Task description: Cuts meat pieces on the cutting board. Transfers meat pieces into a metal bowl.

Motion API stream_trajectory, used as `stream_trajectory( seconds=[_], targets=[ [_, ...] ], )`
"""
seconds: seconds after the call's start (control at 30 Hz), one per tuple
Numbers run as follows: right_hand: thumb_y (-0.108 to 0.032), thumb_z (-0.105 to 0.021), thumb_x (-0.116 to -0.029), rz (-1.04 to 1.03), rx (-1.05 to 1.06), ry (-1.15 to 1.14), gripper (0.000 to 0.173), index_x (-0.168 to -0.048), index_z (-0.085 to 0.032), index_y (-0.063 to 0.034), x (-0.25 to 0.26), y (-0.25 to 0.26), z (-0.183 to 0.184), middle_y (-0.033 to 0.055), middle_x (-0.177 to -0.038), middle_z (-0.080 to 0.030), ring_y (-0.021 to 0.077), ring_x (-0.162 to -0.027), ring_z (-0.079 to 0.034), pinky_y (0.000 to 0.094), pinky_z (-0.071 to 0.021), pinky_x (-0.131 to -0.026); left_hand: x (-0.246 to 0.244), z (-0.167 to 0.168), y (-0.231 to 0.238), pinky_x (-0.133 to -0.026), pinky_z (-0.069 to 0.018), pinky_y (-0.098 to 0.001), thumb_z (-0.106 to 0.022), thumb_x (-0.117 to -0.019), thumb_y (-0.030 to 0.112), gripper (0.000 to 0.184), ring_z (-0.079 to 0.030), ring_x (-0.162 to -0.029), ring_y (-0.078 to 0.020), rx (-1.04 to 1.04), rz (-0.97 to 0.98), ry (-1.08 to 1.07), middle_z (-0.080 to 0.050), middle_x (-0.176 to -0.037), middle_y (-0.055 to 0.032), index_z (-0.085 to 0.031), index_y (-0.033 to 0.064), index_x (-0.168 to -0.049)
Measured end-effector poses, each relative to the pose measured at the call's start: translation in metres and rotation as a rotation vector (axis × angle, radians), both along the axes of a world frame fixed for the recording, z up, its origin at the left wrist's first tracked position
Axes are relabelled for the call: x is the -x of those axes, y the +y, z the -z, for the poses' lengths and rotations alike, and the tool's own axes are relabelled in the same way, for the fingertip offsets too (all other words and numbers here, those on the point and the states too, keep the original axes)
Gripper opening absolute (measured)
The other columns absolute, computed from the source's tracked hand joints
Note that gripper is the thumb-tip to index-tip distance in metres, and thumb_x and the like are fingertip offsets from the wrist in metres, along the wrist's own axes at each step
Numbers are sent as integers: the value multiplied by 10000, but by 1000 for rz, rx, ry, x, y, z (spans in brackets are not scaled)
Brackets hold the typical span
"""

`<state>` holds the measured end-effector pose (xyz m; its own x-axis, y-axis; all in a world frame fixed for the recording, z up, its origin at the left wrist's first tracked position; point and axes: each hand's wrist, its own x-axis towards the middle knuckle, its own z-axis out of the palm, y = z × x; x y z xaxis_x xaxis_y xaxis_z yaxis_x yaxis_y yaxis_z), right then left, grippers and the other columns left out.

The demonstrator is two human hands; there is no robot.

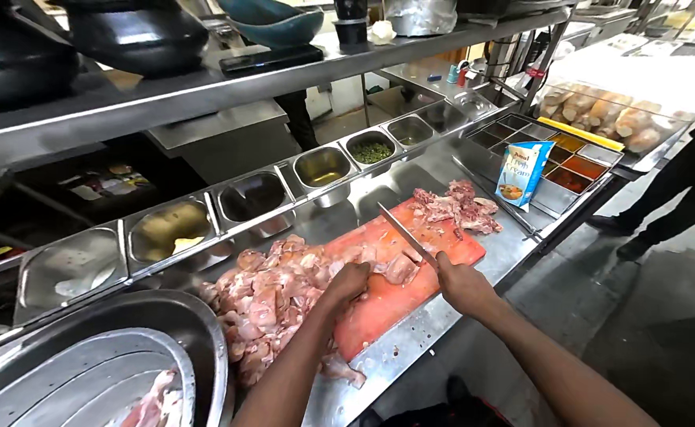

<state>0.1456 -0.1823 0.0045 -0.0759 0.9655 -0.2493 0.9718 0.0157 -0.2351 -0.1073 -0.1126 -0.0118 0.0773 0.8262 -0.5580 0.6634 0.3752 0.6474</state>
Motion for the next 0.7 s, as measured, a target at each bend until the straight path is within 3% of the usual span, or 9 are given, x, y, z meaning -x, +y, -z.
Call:
stream_trajectory(
  seconds=[0.13, 0.27, 0.37, 0.6, 0.7],
  targets=[
    [-114, -611, -945, 18, 310, -58, 424, -1341, -462, -84, 0, 12, 24, 212, -1091, -679, 423, -1029, -694, 606, -566, -816, 11, 4, 7, -683, -524, -423, -305, -1112, 425, 554, -612, -707, -218, -22, 112, 171, -638, -823, -115, -665, 22, -987],
    [-170, -564, -1000, 40, 331, 8, 375, -1348, -463, -78, -20, 9, 28, 220, -1111, -670, 424, -1037, -689, 611, -559, -827, 14, 9, 6, -781, -539, -541, -313, -1097, 433, 577, -668, -831, -307, -82, 135, 242, -682, -896, -168, -694, 18, -975],
    [-204, -560, -1011, 65, 330, 26, 364, -1339, -471, -74, -37, 13, 32, 217, -1111, -678, 417, -1032, -695, 616, -557, -829, 18, 1, 6, -807, -521, -573, -301, -1107, 412, 581, -658, -864, -330, -95, 138, 269, -675, -923, -188, -696, 5, -983],
    [-190, -552, -1000, 149, 219, -3, 349, -1336, -495, -114, -49, 11, 27, 199, -1055, -699, 407, -997, -707, 594, -566, -809, 17, -11, -2, -703, -508, -438, -313, -1120, 404, 555, -591, -715, -221, -58, 167, 161, -615, -803, -113, -663, 14, -939],
    [-238, -478, -1050, 123, 141, 78, 364, -1400, -460, -136, -28, -7, 14, 187, -978, -700, 406, -936, -713, 582, -565, -795, -5, -8, 6, -664, -528, -385, -314, -1118, 387, 536, -594, -659, -185, -73, 131, 98, -599, -753, -86, -650, 19, -921]
  ],
)
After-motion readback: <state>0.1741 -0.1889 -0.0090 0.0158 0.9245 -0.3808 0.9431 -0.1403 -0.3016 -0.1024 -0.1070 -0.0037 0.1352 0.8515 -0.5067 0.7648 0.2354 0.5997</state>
